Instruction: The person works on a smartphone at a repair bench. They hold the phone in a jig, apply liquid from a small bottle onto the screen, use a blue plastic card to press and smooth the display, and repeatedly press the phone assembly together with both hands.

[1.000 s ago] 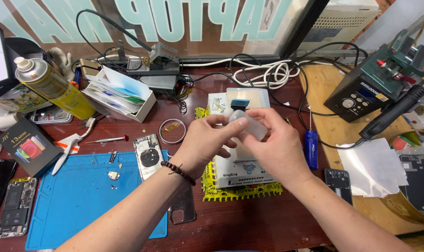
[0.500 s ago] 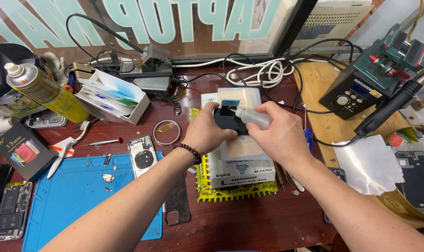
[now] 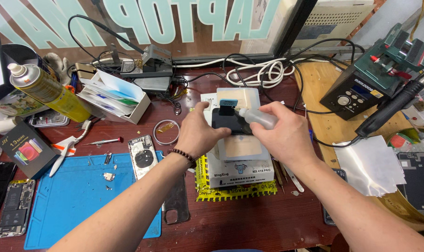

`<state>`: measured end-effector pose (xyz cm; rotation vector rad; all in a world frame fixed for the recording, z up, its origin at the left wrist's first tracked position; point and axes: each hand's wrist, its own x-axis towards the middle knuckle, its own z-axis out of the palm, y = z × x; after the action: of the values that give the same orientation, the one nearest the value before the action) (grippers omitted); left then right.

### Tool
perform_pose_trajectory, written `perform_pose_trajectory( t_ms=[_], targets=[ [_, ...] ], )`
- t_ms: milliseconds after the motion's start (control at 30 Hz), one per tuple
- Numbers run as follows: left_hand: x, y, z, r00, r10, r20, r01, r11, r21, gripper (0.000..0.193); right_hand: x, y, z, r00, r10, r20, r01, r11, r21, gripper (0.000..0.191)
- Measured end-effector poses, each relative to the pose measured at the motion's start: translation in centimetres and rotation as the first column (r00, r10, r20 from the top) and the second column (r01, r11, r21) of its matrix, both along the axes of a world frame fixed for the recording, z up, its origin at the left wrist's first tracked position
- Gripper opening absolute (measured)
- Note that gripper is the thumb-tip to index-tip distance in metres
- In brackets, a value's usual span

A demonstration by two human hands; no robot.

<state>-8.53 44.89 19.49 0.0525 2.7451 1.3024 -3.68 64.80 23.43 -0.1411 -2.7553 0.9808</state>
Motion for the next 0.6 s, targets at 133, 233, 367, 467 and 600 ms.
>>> perform_pose_trajectory(
  t_ms=[133,233,367,467,600],
  targets=[
    [1.9,-1.3,1.4,0.975,0.031,0.219,-0.106,0.935,0.339,0.052,1.2,-0.2,0.6,0.992,0.099,0.083,-0.052,0.893,-0.448,0.035],
    [3.7,-2.1,2.5,0.905,-0.223,0.363,-0.117,0.689,0.715,0.044,1.9,-2.4,0.4,0.965,0.252,0.07,-0.143,0.732,-0.666,0.037],
    [4.3,-3.6,2.0,0.953,-0.131,0.273,-0.134,0.626,0.768,0.035,1.3,-5.9,0.3,0.898,0.44,0.006,-0.3,0.624,-0.722,0.039],
    [2.8,-8.0,-0.3,0.974,0.08,0.213,-0.204,0.718,0.665,0.033,0.0,-6.2,0.7,0.928,0.321,0.192,-0.228,0.893,-0.389,0.059],
    [-1.0,-17.4,-4.6,0.906,0.416,-0.073,-0.382,0.881,0.278,0.055,-1.7,-3.6,0.9,0.956,0.292,-0.04,-0.28,0.861,-0.425,0.035]
  ],
)
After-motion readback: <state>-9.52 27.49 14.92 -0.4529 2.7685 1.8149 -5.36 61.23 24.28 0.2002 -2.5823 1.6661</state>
